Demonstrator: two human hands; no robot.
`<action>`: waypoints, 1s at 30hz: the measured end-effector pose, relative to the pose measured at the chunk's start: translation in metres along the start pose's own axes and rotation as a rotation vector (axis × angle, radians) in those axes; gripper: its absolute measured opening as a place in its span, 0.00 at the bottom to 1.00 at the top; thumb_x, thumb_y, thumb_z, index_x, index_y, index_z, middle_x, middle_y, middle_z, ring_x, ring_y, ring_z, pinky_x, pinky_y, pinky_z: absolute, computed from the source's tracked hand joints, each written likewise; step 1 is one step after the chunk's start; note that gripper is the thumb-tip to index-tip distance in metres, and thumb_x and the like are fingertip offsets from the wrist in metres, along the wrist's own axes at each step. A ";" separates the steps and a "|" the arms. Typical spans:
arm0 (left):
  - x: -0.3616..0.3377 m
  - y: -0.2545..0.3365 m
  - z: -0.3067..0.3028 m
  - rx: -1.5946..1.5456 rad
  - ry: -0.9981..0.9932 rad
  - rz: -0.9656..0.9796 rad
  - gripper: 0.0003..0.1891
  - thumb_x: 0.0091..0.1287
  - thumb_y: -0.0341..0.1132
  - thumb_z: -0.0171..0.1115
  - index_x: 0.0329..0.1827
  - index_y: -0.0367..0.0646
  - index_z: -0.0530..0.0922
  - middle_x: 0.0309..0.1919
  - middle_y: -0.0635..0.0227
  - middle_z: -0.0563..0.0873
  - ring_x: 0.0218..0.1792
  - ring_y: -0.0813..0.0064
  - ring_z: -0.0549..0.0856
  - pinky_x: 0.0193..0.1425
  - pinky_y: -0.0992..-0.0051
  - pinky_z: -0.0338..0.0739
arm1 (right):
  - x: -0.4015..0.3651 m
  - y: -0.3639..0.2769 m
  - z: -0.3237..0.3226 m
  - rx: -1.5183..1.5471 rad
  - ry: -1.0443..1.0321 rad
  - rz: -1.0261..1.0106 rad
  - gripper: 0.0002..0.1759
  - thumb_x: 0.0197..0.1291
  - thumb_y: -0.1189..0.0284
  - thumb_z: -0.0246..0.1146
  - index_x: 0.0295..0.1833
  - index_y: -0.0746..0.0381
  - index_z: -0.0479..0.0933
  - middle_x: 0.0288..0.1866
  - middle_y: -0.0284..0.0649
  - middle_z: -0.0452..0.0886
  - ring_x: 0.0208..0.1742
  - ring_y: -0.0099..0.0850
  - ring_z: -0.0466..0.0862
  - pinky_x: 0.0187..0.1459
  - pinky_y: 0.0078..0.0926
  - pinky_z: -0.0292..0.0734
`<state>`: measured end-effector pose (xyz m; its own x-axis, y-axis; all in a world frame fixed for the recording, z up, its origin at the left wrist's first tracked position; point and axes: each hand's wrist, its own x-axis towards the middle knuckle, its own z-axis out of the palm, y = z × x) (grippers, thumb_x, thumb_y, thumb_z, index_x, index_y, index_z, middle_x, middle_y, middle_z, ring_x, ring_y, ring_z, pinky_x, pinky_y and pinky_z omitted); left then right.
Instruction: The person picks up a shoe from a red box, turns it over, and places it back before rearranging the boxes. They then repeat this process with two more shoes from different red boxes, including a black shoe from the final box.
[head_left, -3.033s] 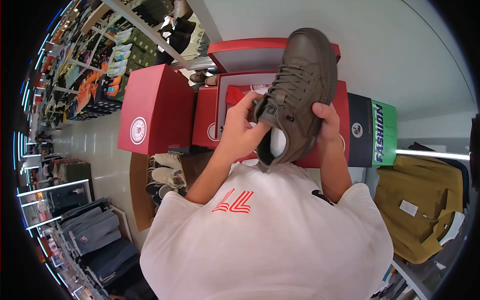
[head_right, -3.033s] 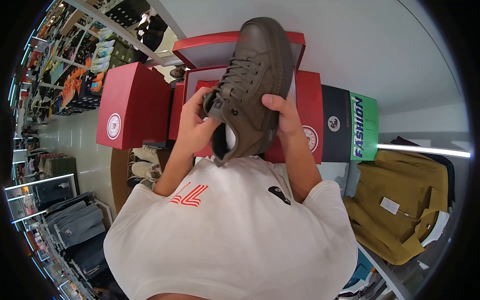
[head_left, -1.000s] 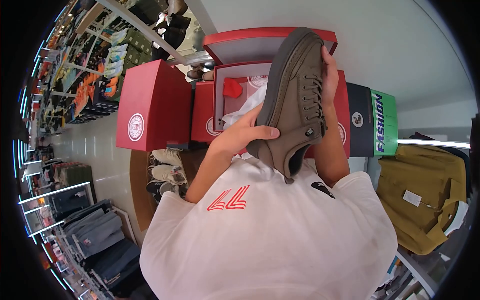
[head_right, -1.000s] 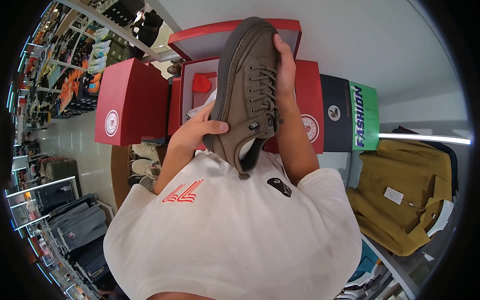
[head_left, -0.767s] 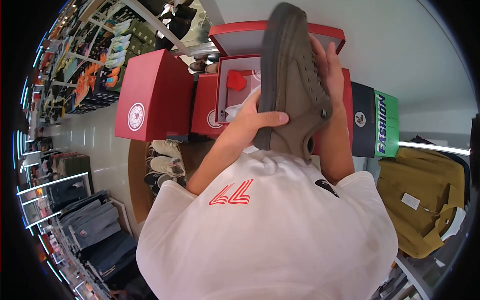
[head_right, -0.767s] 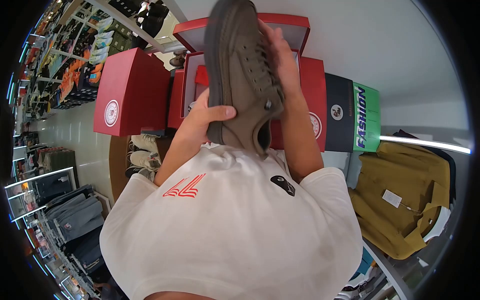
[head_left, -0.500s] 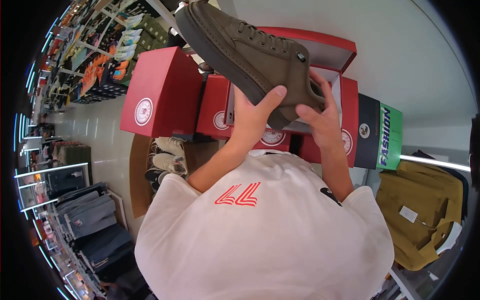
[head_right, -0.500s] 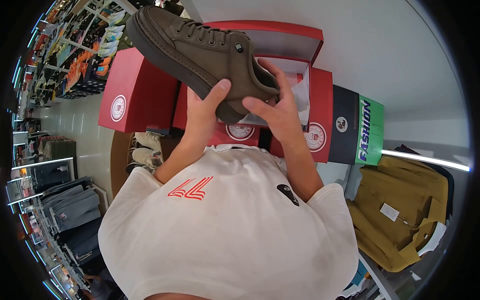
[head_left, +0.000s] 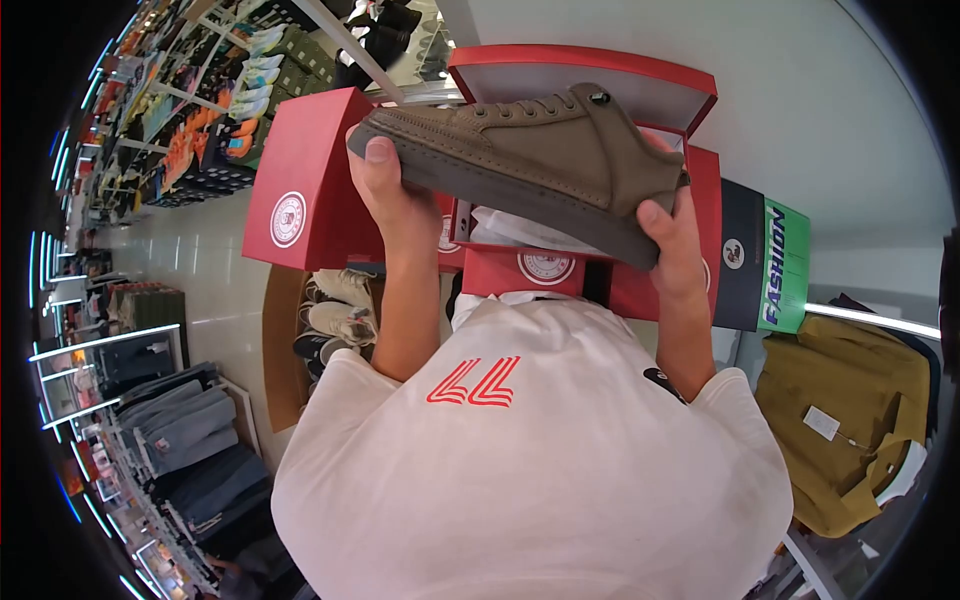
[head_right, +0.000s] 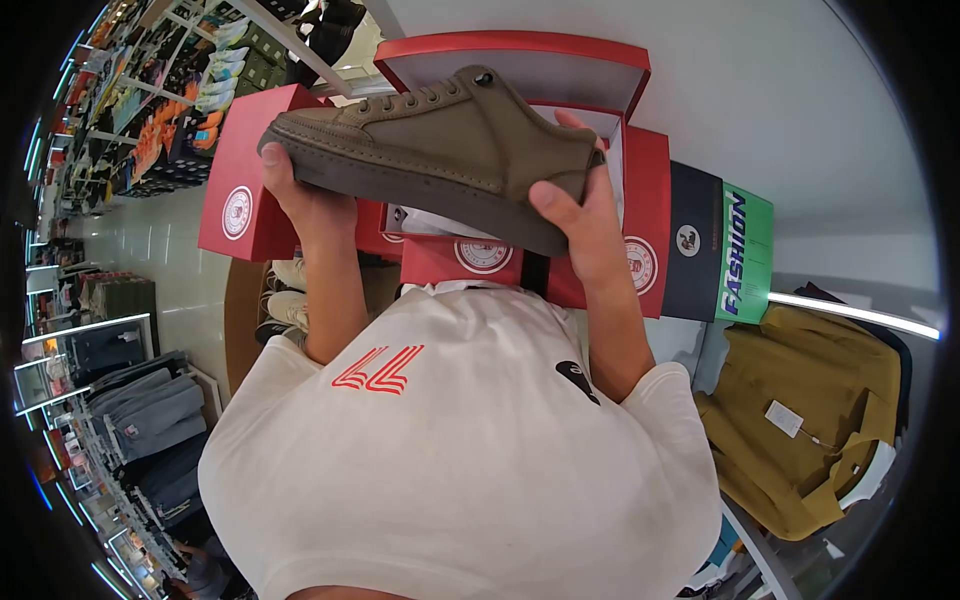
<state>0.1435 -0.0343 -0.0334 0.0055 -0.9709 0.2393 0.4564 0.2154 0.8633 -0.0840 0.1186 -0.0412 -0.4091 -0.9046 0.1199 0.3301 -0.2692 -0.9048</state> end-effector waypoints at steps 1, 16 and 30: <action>-0.002 0.001 0.000 0.002 0.002 0.000 0.39 0.67 0.69 0.61 0.59 0.38 0.80 0.52 0.59 0.87 0.55 0.64 0.86 0.64 0.61 0.79 | -0.001 0.001 0.000 0.001 -0.001 0.002 0.46 0.58 0.63 0.76 0.78 0.66 0.63 0.66 0.44 0.77 0.67 0.31 0.77 0.70 0.32 0.72; -0.005 0.003 0.009 0.099 0.001 -0.052 0.41 0.69 0.73 0.58 0.62 0.40 0.76 0.55 0.61 0.84 0.57 0.66 0.84 0.66 0.63 0.76 | -0.002 -0.011 0.001 0.030 0.023 0.142 0.36 0.66 0.65 0.71 0.74 0.66 0.66 0.66 0.42 0.76 0.66 0.29 0.77 0.70 0.31 0.71; -0.031 0.000 0.029 0.131 -0.064 -0.189 0.42 0.70 0.53 0.69 0.80 0.49 0.57 0.67 0.56 0.75 0.64 0.61 0.81 0.65 0.51 0.80 | -0.003 -0.018 -0.015 0.043 0.027 -0.060 0.54 0.60 0.56 0.65 0.85 0.69 0.50 0.81 0.53 0.64 0.83 0.45 0.65 0.81 0.42 0.59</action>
<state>0.1173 -0.0015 -0.0283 -0.1273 -0.9876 0.0919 0.3250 0.0460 0.9446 -0.1014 0.1307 -0.0310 -0.4517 -0.8773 0.1621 0.3398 -0.3372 -0.8780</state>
